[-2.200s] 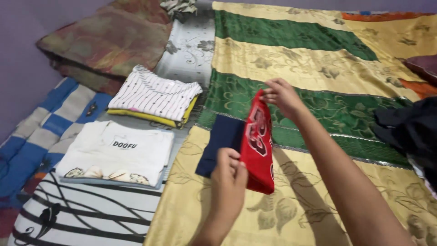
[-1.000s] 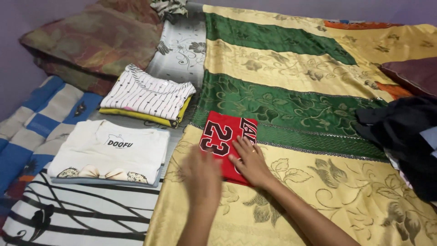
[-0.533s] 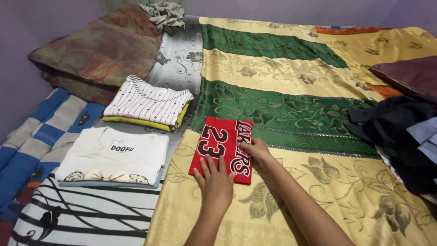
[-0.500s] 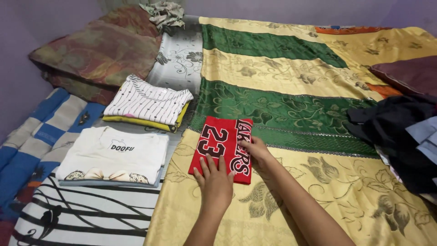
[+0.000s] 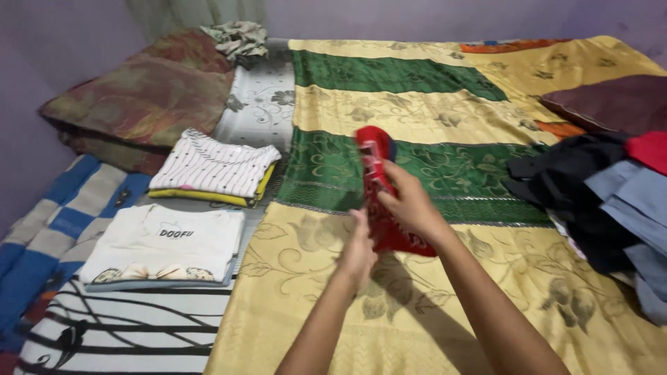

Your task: Folding various t-shirts and shirts on a bed and organizing them into stacks.

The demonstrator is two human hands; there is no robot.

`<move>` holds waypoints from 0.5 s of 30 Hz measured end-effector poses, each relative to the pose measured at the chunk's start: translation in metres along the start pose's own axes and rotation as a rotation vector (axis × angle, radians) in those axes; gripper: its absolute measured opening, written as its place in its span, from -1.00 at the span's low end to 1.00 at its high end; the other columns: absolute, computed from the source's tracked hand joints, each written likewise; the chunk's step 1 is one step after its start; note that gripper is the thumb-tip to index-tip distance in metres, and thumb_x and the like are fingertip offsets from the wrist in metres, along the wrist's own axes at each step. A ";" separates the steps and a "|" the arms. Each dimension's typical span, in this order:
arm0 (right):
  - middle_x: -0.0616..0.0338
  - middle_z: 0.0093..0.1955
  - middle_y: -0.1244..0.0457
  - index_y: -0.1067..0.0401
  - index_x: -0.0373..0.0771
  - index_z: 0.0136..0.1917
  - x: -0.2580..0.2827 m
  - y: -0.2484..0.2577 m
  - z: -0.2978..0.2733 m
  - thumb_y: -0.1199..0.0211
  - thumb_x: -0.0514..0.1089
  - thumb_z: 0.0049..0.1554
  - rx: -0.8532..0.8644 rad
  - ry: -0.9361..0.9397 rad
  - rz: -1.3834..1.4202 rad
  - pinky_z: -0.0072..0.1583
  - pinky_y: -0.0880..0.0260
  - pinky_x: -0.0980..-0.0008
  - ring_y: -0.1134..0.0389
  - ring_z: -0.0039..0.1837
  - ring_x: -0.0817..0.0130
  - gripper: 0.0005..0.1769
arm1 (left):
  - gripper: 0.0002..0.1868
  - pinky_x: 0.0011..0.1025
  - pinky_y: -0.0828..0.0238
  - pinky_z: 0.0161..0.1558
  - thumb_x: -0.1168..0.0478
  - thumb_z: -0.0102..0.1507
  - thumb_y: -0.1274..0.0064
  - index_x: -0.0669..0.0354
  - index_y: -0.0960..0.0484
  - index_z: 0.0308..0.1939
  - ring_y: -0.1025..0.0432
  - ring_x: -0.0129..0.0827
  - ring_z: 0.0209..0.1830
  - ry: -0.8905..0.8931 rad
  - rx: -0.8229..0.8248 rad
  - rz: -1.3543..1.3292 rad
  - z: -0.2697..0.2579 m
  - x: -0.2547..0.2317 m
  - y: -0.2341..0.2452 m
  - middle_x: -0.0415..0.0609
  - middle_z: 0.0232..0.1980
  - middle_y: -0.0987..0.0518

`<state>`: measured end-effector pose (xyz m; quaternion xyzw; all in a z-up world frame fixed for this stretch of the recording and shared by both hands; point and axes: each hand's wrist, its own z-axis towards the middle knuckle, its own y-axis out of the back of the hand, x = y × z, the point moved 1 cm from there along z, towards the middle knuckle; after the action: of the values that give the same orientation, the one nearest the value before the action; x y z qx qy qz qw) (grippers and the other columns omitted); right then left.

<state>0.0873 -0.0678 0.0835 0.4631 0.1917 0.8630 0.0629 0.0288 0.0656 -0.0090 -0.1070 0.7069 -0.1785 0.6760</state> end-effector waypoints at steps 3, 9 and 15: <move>-0.09 0.30 -0.33 -0.35 -0.32 0.33 0.047 -0.007 -0.016 -0.20 -0.25 0.15 0.020 0.089 -0.317 0.22 -0.39 0.20 -0.39 0.24 0.11 -0.53 | -0.36 0.09 -0.13 0.45 -0.28 0.41 0.35 -0.06 -0.25 0.44 -0.27 -0.10 0.39 -0.035 0.146 -0.513 -0.003 -0.009 0.012 -0.02 0.40 -0.35; -0.19 0.42 -0.16 -0.29 -0.32 0.27 0.038 -0.055 -0.101 -0.20 -0.12 0.04 0.385 0.201 -0.697 0.25 -0.37 0.02 -0.25 0.37 -0.18 -0.47 | -0.38 0.12 -0.35 0.21 -0.32 0.37 0.31 0.05 -0.39 0.22 -0.48 0.01 0.15 0.202 -0.255 -0.613 -0.004 0.011 0.139 0.15 0.26 -0.53; -0.08 0.67 0.14 -0.02 -0.25 0.56 0.024 -0.047 -0.146 -0.10 0.29 0.21 0.558 0.024 -0.710 0.51 0.20 -0.09 0.19 0.64 0.01 -0.14 | -0.51 -0.21 -0.49 -0.06 -0.03 0.32 -0.12 0.29 -0.58 0.16 -0.52 -0.22 -0.05 0.139 -0.406 0.231 -0.005 0.014 0.165 0.19 0.05 -0.63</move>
<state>-0.0499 -0.0579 0.0109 0.3579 0.5650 0.7084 0.2257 0.0374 0.2117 -0.0874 -0.1466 0.7806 0.0388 0.6063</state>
